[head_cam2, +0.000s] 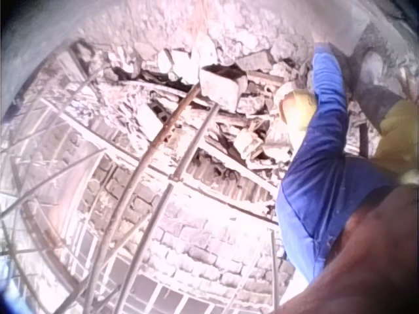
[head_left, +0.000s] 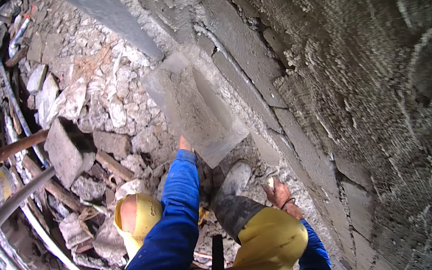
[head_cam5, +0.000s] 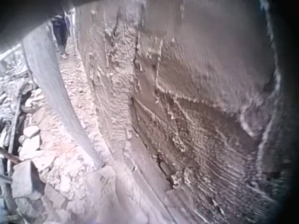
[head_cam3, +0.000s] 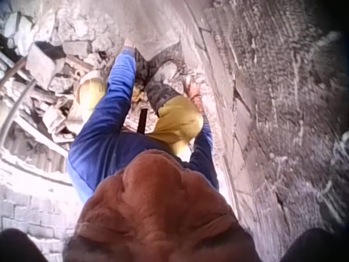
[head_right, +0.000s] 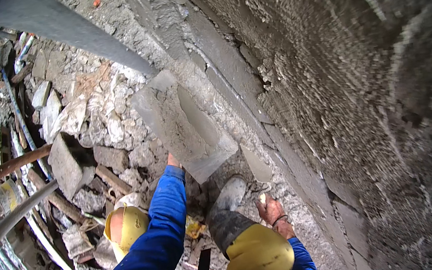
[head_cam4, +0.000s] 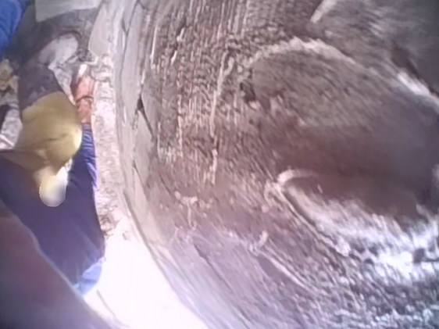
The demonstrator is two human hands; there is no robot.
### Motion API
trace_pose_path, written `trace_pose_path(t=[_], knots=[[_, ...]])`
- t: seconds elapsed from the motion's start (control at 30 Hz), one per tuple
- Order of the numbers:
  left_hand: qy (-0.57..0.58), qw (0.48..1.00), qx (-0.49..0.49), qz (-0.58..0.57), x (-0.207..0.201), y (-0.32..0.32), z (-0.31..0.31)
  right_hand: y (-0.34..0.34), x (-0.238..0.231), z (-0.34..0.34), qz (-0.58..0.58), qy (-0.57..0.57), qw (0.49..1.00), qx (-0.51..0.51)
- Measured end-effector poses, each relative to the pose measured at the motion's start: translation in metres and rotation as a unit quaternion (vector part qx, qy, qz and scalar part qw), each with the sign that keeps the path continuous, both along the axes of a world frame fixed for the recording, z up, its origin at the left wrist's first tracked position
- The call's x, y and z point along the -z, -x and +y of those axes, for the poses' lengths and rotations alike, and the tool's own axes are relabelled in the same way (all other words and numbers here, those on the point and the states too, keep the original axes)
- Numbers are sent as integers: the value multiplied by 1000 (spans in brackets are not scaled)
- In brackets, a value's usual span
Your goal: The person scoops wet cement from a bucket using a trowel and applies it to a brick wall, smoothing the surface with a flat tool. The person repeatedly transfers cement and spreads it across the wall area.
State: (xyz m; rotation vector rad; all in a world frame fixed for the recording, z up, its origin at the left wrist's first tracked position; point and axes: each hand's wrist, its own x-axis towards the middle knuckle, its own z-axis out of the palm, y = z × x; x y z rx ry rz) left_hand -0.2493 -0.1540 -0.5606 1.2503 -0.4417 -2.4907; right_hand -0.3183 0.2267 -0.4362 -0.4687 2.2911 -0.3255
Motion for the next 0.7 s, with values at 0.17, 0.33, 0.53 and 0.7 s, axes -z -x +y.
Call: trace_pose_path(t=[0.17, 0.33, 0.53, 0.7], knots=[[65, 998, -16, 12, 91, 60, -13, 26, 38, -16, -5, -4, 1000, -14], [144, 988, -53, -10, 129, 163, -57, 26, 56, -17, 36, 25, 999, -27], [80, 987, 51, -132, 113, 225, -87, -14, 90, 10, 103, 52, 993, -24], [111, 985, 71, -113, 96, 212, -91, -7, 60, -17, 36, 36, 999, 15]])
